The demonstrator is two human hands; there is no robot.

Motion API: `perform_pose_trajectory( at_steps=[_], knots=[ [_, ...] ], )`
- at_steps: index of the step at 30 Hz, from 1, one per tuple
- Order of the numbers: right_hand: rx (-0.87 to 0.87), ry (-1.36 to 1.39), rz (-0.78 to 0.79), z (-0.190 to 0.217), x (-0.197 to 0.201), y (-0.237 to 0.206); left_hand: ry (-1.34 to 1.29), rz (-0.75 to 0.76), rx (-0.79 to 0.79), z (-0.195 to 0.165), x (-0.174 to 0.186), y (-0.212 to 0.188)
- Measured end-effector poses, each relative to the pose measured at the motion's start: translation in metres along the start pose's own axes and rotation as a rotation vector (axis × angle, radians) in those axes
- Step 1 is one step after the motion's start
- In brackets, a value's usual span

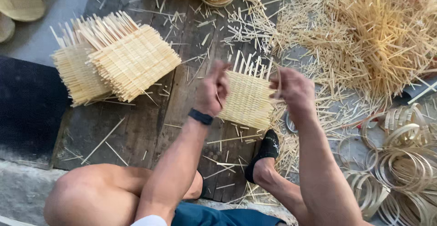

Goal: The person sits on the floor assembling woven bamboo sieve trays. They trim the edge of a woven bamboo mat with scissors, bend a thin bamboo rim ring, fit the ring around the mat pressed over a round wooden form, and place finished trays onto a stack.

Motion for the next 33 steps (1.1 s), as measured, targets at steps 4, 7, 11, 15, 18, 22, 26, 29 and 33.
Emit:
perform_pose_trajectory(
  at_steps=[4, 7, 11, 15, 18, 22, 26, 29, 33],
  knots=[
    [-0.162, 0.794, 0.1, -0.038, -0.012, -0.014, -0.246, 0.049, 0.026, -0.017, 0.012, -0.002],
    [-0.152, 0.892, 0.133, -0.063, -0.017, -0.016, -0.003, 0.03, 0.196, -0.006, 0.012, -0.001],
    [-0.246, 0.744, 0.137, -0.097, -0.017, -0.015, 0.235, 0.021, 0.387, 0.022, 0.011, 0.0],
    [-0.301, 0.692, 0.172, -0.113, -0.023, -0.015, 0.184, -0.074, 0.362, 0.034, 0.02, 0.003],
    [-0.328, 0.682, 0.161, -0.123, -0.023, -0.015, 0.196, -0.109, 0.381, 0.042, 0.027, 0.004],
    [-0.195, 0.473, 0.184, -0.131, -0.011, -0.012, 0.107, -0.242, 0.304, 0.038, 0.053, 0.014],
    [-0.192, 0.133, 0.057, -0.163, -0.001, -0.013, 0.097, -0.414, 0.134, 0.039, 0.091, 0.028],
    [-0.276, -0.07, -0.15, -0.195, 0.005, -0.016, 0.593, -0.512, -0.077, 0.033, 0.106, 0.04],
    [-0.127, -0.443, -0.18, -0.209, -0.004, -0.012, 1.347, -0.596, -0.507, 0.021, 0.083, 0.034]
  ],
)
Point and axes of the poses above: each hand's wrist, its own y-axis towards the middle knuckle, its own x-axis out of the back of the hand, z = x × y, the point moved 9 cm from there along y, towards the middle knuckle, and after that the axes turned 10 degrees about x, right-handed, at the moved point
